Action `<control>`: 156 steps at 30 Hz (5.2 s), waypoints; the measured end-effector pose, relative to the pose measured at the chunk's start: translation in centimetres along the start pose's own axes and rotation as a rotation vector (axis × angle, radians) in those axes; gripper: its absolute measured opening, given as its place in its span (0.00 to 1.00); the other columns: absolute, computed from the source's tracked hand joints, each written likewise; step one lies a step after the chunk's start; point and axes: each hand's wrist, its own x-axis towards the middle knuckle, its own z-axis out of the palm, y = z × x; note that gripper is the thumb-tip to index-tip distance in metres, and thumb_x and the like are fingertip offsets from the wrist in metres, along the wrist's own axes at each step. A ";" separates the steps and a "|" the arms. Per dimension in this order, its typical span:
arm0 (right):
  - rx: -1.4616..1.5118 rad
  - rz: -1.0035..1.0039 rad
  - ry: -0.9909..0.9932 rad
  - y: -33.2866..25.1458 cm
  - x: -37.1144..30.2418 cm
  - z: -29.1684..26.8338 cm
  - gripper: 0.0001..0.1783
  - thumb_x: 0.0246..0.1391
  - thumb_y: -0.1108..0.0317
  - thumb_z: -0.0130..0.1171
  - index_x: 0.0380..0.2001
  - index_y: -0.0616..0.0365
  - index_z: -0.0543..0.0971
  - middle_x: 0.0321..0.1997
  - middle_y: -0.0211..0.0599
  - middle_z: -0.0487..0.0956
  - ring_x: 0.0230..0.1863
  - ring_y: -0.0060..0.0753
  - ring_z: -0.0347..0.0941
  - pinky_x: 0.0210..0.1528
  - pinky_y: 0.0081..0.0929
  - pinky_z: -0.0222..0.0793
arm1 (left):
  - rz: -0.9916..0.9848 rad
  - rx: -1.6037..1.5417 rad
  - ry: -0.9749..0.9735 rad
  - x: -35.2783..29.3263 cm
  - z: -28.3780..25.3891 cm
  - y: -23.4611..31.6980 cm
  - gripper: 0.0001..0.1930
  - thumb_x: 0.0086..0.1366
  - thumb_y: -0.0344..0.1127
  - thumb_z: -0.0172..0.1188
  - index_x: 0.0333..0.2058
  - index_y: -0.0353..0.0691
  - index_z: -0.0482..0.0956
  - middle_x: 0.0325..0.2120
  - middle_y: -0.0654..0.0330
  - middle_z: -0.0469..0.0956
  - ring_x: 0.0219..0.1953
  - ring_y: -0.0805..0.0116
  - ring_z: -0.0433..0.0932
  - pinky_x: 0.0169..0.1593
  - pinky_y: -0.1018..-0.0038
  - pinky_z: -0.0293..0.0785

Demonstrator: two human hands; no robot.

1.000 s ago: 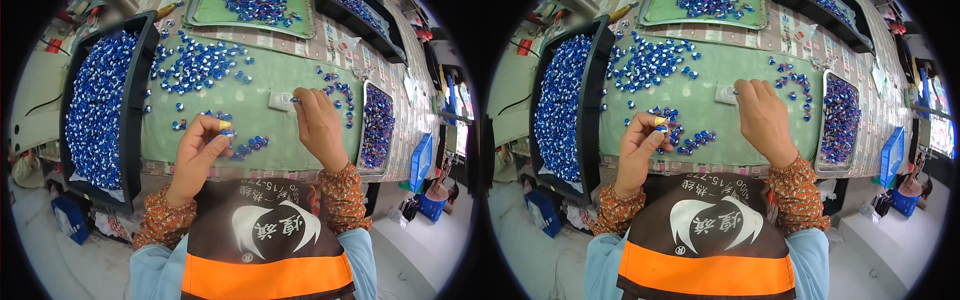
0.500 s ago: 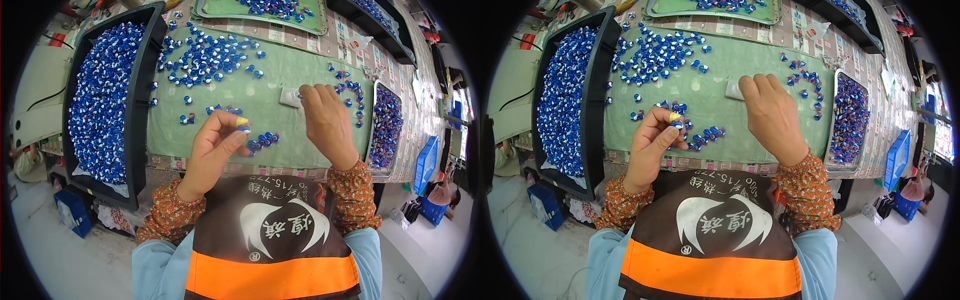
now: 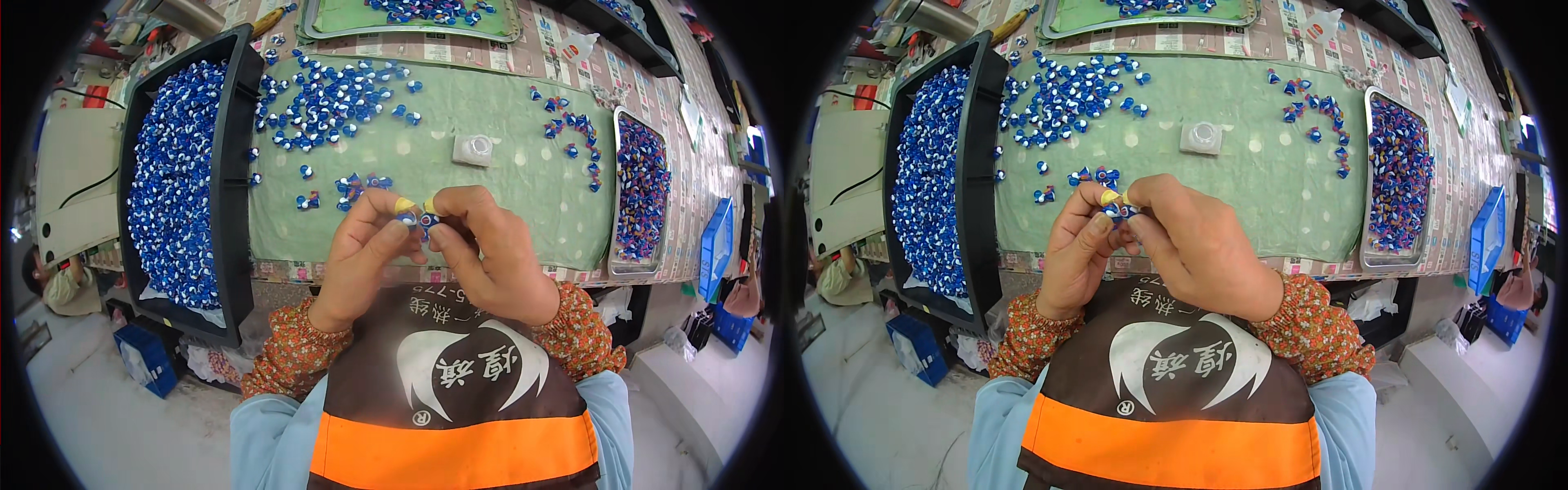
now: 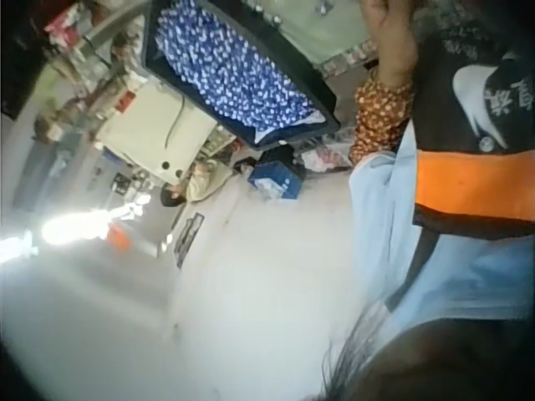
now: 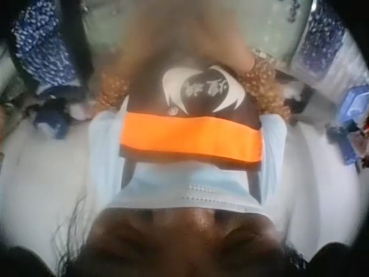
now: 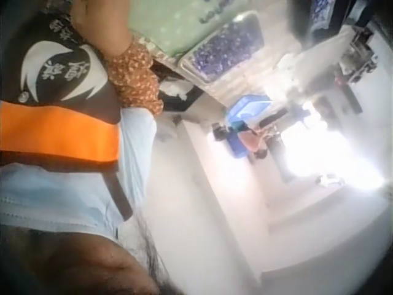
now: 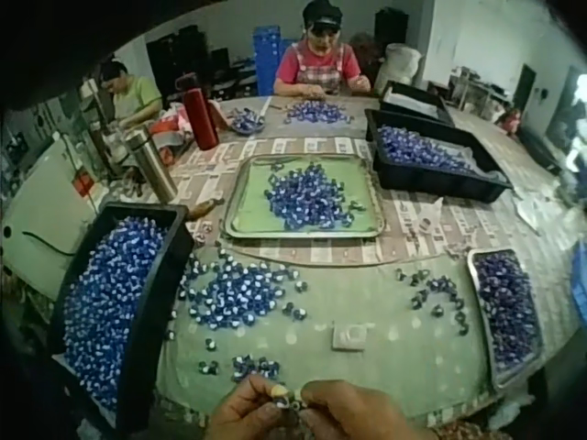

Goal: The person assembles small plastic components by joining pieces together by hand and placing the assembled items onto the work mat.

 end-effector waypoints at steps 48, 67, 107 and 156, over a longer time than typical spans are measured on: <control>-0.975 0.250 0.389 11.6 -2.5 -12.5 0.09 0.61 0.74 0.61 0.45 0.57 0.80 0.41 0.43 0.79 0.37 0.44 0.79 0.38 0.38 0.74 | 0.498 1.541 0.263 1.2 -5.1 2.1 0.09 0.66 0.32 0.63 0.43 0.43 0.78 0.48 0.57 0.74 0.54 0.53 0.67 0.60 0.59 0.58; -1.002 0.257 -0.058 7.0 -3.4 -8.9 0.13 0.54 0.76 0.57 0.44 0.59 0.73 0.39 0.48 0.72 0.44 0.57 0.72 0.43 0.50 0.68 | 0.575 1.915 0.386 6.5 -5.1 5.3 0.08 0.64 0.29 0.63 0.42 0.43 0.78 0.39 0.56 0.78 0.45 0.51 0.75 0.48 0.57 0.73; -0.432 0.159 0.268 6.9 -2.1 -6.6 0.11 0.60 0.79 0.60 0.46 0.61 0.77 0.36 0.43 0.76 0.34 0.47 0.75 0.37 0.37 0.70 | 0.089 0.276 0.074 0.5 -0.5 1.7 0.11 0.78 0.35 0.53 0.53 0.38 0.73 0.41 0.63 0.76 0.38 0.76 0.75 0.43 0.76 0.77; -0.150 -0.099 0.040 -0.1 -0.7 0.7 0.10 0.56 0.84 0.61 0.39 0.63 0.73 0.25 0.45 0.73 0.22 0.47 0.72 0.25 0.37 0.66 | 0.272 0.477 -0.071 -0.6 -0.1 -0.9 0.10 0.76 0.31 0.56 0.51 0.37 0.68 0.46 0.59 0.75 0.44 0.75 0.76 0.48 0.75 0.75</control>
